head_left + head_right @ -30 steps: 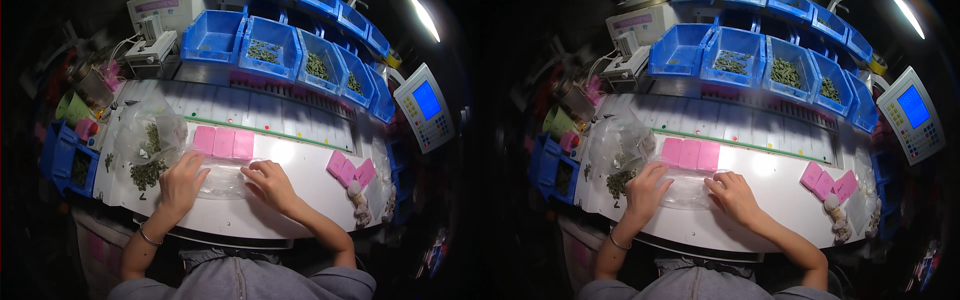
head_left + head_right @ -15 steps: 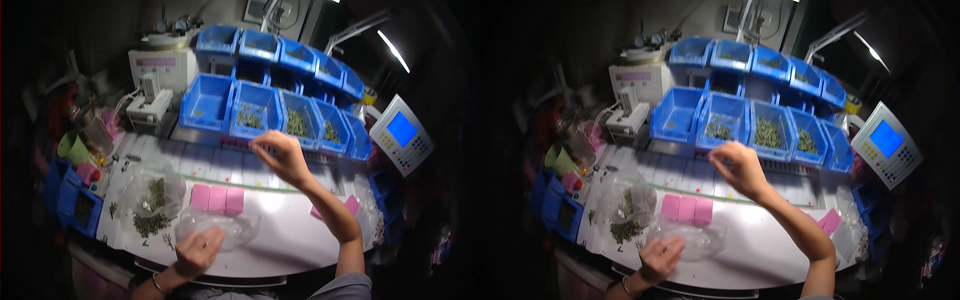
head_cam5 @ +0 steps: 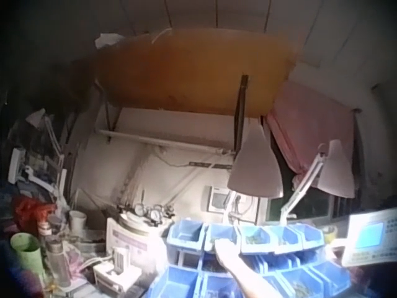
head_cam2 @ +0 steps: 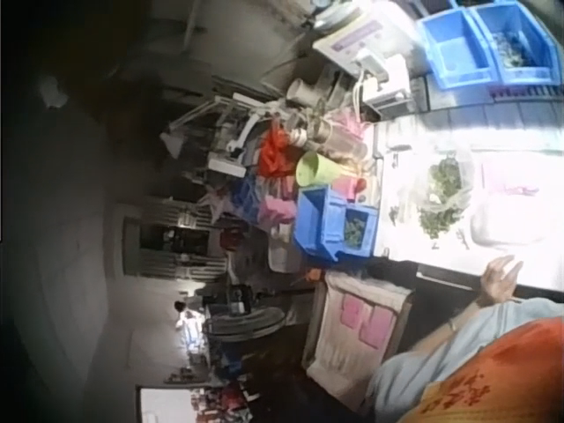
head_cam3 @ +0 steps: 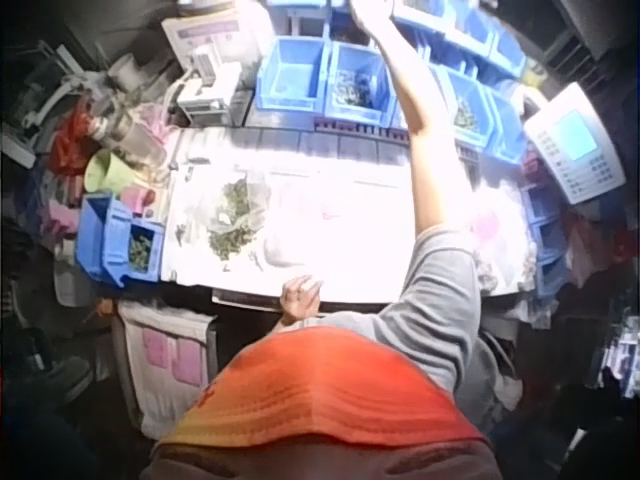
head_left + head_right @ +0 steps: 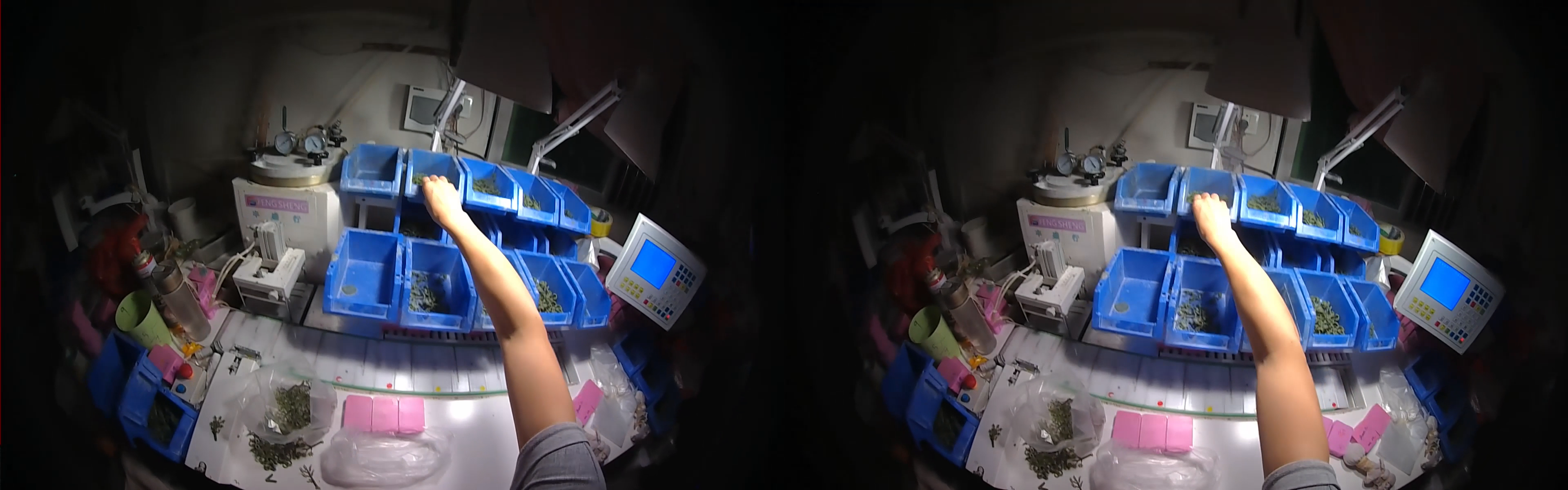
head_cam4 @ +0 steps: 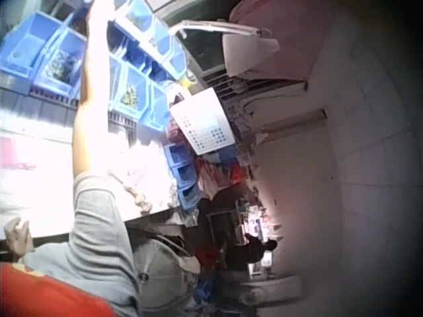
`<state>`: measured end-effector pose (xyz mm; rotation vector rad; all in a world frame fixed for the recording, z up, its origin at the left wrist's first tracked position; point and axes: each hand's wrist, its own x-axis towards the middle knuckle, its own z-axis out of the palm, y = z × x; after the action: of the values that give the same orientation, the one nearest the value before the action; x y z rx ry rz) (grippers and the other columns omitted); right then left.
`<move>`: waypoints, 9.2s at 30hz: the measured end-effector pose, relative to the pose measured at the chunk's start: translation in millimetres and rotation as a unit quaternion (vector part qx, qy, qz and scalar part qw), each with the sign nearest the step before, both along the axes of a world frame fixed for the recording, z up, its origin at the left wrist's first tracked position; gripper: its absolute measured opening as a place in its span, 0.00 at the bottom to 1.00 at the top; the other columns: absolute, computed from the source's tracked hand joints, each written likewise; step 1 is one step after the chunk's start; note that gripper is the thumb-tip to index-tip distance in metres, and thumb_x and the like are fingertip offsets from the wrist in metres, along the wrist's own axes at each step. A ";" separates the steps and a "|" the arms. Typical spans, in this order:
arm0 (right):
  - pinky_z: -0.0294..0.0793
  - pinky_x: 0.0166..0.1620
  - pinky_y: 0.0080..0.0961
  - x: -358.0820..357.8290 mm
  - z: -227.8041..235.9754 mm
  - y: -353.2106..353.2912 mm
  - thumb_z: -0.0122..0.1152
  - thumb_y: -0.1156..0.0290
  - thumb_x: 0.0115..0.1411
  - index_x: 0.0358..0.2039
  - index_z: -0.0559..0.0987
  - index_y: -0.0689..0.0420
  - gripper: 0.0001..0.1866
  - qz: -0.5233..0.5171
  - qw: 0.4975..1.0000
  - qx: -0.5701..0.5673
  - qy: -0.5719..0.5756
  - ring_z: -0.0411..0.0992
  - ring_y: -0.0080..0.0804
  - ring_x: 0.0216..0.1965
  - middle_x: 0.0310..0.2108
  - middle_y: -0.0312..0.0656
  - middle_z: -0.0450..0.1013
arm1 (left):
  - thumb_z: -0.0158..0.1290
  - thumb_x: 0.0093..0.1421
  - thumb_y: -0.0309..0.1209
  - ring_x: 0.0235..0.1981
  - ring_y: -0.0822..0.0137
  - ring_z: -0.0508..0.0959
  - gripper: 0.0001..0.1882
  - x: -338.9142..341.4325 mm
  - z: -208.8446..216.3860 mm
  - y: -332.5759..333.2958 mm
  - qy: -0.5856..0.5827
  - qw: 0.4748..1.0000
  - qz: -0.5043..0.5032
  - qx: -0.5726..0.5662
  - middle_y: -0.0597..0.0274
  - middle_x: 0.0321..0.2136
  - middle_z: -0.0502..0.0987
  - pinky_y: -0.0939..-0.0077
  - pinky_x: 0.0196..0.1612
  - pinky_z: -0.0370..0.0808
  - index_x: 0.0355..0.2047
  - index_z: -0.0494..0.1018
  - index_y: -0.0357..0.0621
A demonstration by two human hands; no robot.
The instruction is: The person sorts dried green herbs by hand, separating leaves and small stems from larger stalks on a white work surface. The separated herbs are placed into clear plastic bags, while the larger stems are discarded or set aside. The person repeatedly retrieves more herbs from blue bins to continue the sorting process.
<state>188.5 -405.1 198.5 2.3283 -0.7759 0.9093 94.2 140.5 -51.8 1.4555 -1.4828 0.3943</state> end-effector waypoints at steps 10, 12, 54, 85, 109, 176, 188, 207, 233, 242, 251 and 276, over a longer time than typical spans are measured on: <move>0.72 0.43 0.35 0.4 57.6 25.1 0.63 0.78 0.38 0.29 0.75 0.63 0.13 0.061 0.997 0.056 0.002 0.71 0.48 0.38 0.33 0.51 0.73 | 0.55 0.42 0.26 0.33 0.59 0.74 0.12 1.8 -11.6 1.2 -0.032 0.999 0.037 0.013 0.55 0.37 0.72 0.72 0.29 0.75 0.31 0.77 0.45; 0.72 0.41 0.35 -3.9 62.7 35.0 0.67 0.75 0.38 0.32 0.74 0.65 0.18 0.067 0.995 0.076 0.014 0.72 0.50 0.37 0.33 0.53 0.73 | 0.55 0.42 0.26 0.32 0.59 0.74 0.13 0.4 -13.8 1.1 -0.011 0.999 0.029 0.025 0.54 0.37 0.72 0.71 0.28 0.75 0.32 0.76 0.45; 0.67 0.28 0.36 -338.7 -71.0 300.9 0.61 0.66 0.47 0.19 0.69 0.63 0.13 -0.085 0.820 0.565 0.026 0.69 0.47 0.24 0.18 0.48 0.70 | 0.40 0.64 0.35 0.41 0.67 0.68 0.21 -110.6 19.7 -143.1 0.571 0.712 -0.297 0.282 0.54 0.40 0.67 0.77 0.45 0.65 0.49 0.57 0.27; 0.63 0.29 0.32 -294.5 -22.4 329.1 0.61 0.76 0.44 0.20 0.64 0.61 0.12 -0.033 0.954 0.249 0.164 0.62 0.42 0.27 0.21 0.44 0.62 | 0.49 0.59 0.34 0.61 0.46 0.52 0.40 -80.6 39.7 -114.0 0.356 0.849 -0.319 0.226 0.38 0.61 0.41 0.65 0.59 0.56 0.61 0.37 0.30; 0.66 0.32 0.32 -219.5 21.9 277.5 0.51 0.75 0.47 0.29 0.68 0.56 0.06 0.250 0.933 0.115 0.234 0.68 0.36 0.29 0.24 0.41 0.66 | 0.42 0.61 0.51 0.51 0.57 0.68 0.40 30.7 154.3 -121.8 0.516 0.801 -0.302 0.042 0.49 0.54 0.60 0.65 0.53 0.66 0.61 0.43 0.34; 0.69 0.27 0.26 -333.6 -179.6 365.0 0.59 0.79 0.49 0.30 0.75 0.61 0.06 -0.019 0.866 0.484 -0.121 0.69 0.35 0.24 0.24 0.42 0.70 | 0.48 0.50 0.17 0.38 0.52 0.76 0.13 -16.4 76.1 -60.1 0.196 0.945 -0.194 0.174 0.46 0.38 0.73 0.67 0.42 0.73 0.38 0.71 0.31; 0.69 0.26 0.21 -338.3 -221.3 404.6 0.60 0.83 0.46 0.35 0.76 0.60 0.13 -0.006 0.880 0.446 -0.163 0.69 0.31 0.25 0.29 0.42 0.67 | 0.44 0.56 0.16 0.32 0.70 0.76 0.10 -70.1 30.6 -81.8 0.463 0.772 -0.266 0.343 0.55 0.34 0.73 0.82 0.35 0.74 0.37 0.72 0.31; 0.70 0.25 0.25 -328.6 -194.6 395.4 0.65 0.79 0.43 0.31 0.74 0.61 0.13 0.095 0.794 0.572 -0.183 0.69 0.33 0.24 0.25 0.42 0.67 | 0.33 0.66 0.33 0.38 0.64 0.76 0.20 -66.7 40.0 -92.8 0.729 0.505 -0.252 0.387 0.49 0.44 0.69 0.74 0.40 0.76 0.49 0.62 0.28; 0.59 0.22 0.13 -313.3 -192.2 387.2 0.61 0.84 0.45 0.27 0.73 0.61 0.09 0.030 0.787 0.558 -0.263 0.63 0.19 0.22 0.26 0.37 0.67 | 0.28 0.67 0.41 0.35 0.62 0.76 0.26 -41.2 55.1 -104.1 0.737 0.408 -0.282 0.459 0.48 0.37 0.73 0.73 0.39 0.76 0.47 0.64 0.29; 0.70 0.25 0.22 -299.8 -183.5 391.2 0.59 0.85 0.46 0.33 0.76 0.62 0.11 0.070 0.786 0.575 -0.215 0.69 0.32 0.25 0.26 0.42 0.68 | 0.28 0.67 0.42 0.34 0.65 0.77 0.26 -31.0 48.9 -116.6 0.744 0.352 -0.311 0.475 0.50 0.35 0.74 0.74 0.37 0.77 0.46 0.65 0.29; 0.67 0.27 0.28 -295.9 -208.5 359.7 0.60 0.81 0.44 0.30 0.75 0.59 0.10 -0.019 0.896 0.442 -0.044 0.64 0.35 0.31 0.29 0.40 0.63 | 0.34 0.65 0.33 0.33 0.62 0.78 0.19 -32.1 47.2 -122.7 0.692 0.374 -0.297 0.541 0.47 0.35 0.75 0.74 0.36 0.77 0.41 0.68 0.27; 0.67 0.26 0.27 -282.5 -218.0 370.2 0.60 0.79 0.43 0.28 0.73 0.60 0.10 -0.026 0.913 0.403 -0.058 0.64 0.36 0.30 0.29 0.40 0.63 | 0.36 0.65 0.34 0.34 0.66 0.77 0.18 -23.4 44.5 -111.1 0.720 0.362 -0.282 0.521 0.51 0.35 0.74 0.77 0.38 0.77 0.41 0.68 0.29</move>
<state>-94.0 -34.9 -19.4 2.9318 -1.4769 0.7941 70.8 29.4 -7.4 1.0802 -0.3142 -2.1485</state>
